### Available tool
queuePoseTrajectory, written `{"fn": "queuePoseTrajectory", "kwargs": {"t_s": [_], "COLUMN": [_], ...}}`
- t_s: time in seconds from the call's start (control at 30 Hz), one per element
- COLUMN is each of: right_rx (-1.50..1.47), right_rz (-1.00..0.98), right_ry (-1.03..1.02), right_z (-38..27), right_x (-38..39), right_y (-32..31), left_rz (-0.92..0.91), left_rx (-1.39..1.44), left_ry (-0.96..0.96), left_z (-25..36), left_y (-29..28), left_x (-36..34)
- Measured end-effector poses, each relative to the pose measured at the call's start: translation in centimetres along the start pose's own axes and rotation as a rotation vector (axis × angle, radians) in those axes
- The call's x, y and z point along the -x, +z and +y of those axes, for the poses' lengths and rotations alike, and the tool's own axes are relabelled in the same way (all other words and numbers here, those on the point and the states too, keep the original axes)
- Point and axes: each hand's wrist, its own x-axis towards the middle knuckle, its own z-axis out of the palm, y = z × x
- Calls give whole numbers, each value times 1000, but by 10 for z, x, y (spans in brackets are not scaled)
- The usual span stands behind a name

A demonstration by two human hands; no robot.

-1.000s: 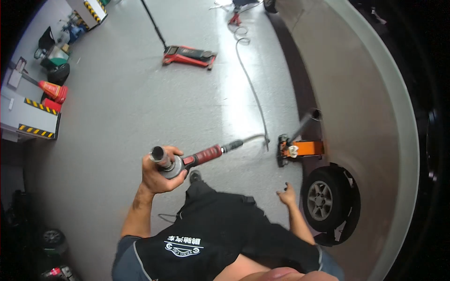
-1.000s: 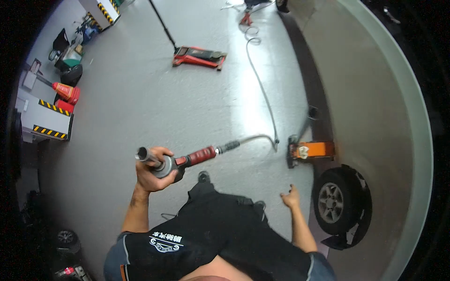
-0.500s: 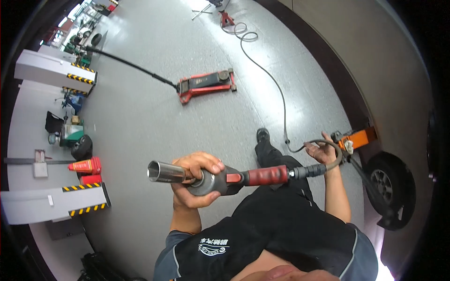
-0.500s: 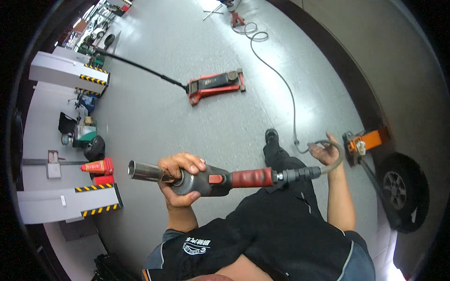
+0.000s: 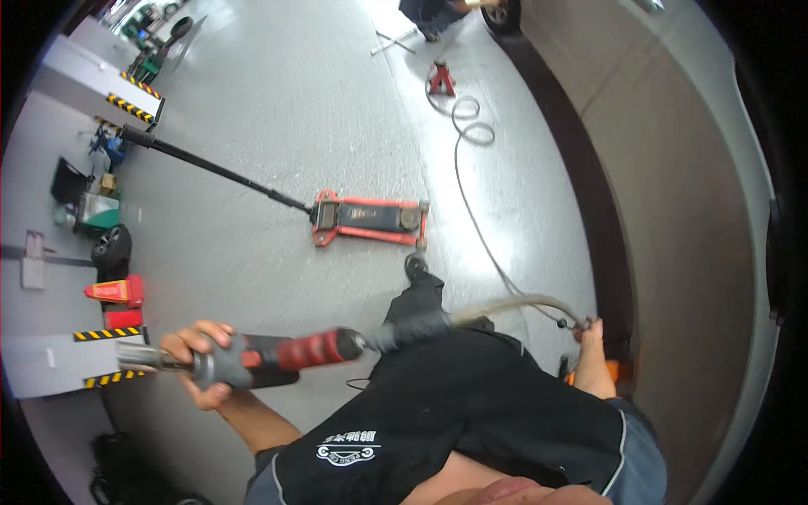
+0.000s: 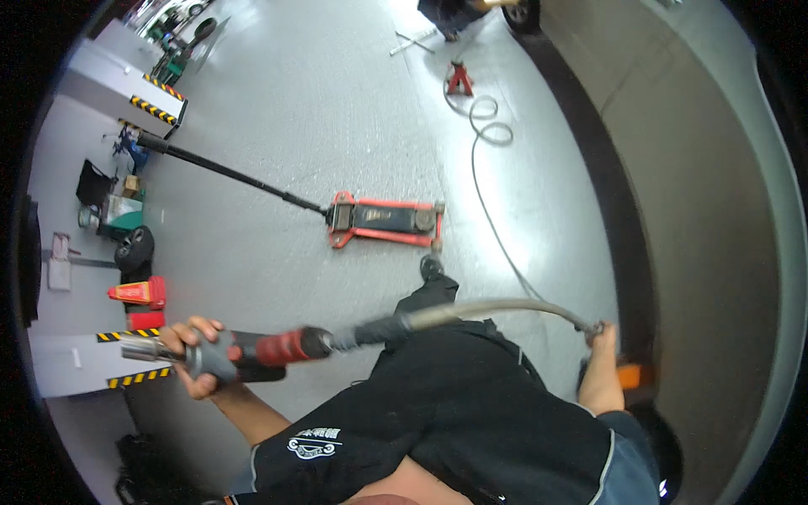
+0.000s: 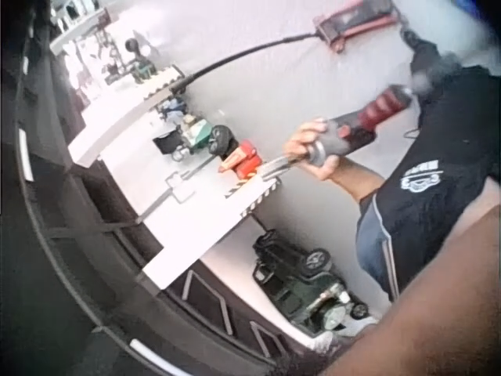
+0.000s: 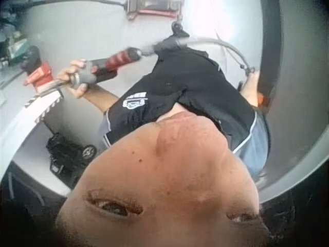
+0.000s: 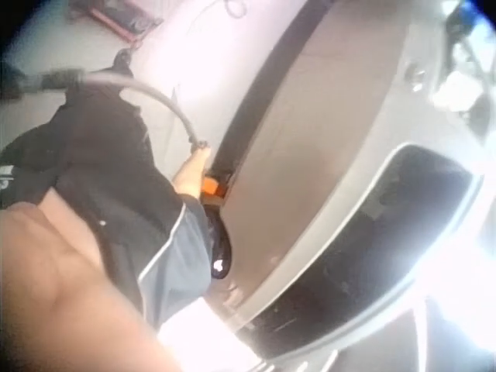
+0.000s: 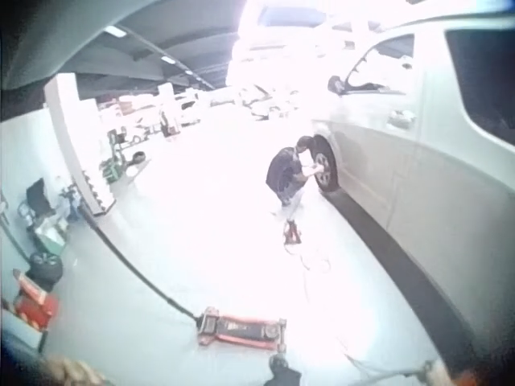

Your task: Remove lug nuts with an impact wrench, swap tires, and reinstall lug nuts.

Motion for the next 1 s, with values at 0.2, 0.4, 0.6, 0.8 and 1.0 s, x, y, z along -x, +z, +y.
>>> {"fn": "queuePoseTrajectory", "kwargs": {"t_s": [0.2,0.4,0.6,0.8,1.0], "right_rx": [798,1428,1874,1193,1102], "right_rz": [95,-34,-588,-597,-1318], "right_ry": [-159,-179,-541,-342,-178], "right_z": [5,-34,6,2,-56], "right_x": [38,-33,-15,68,313], "right_y": [102,94,249,661,911], "left_rz": [172,127,-55,-133,-265], "left_rx": [-168,-51,70,17,4], "left_ry": [41,-82,-128,-265,-375], "left_z": [-97,-197,-325,-431,-507], "left_y": [-42,-40,-9,34,46], "left_x": [-143,-304,-455,-603,-746]}}
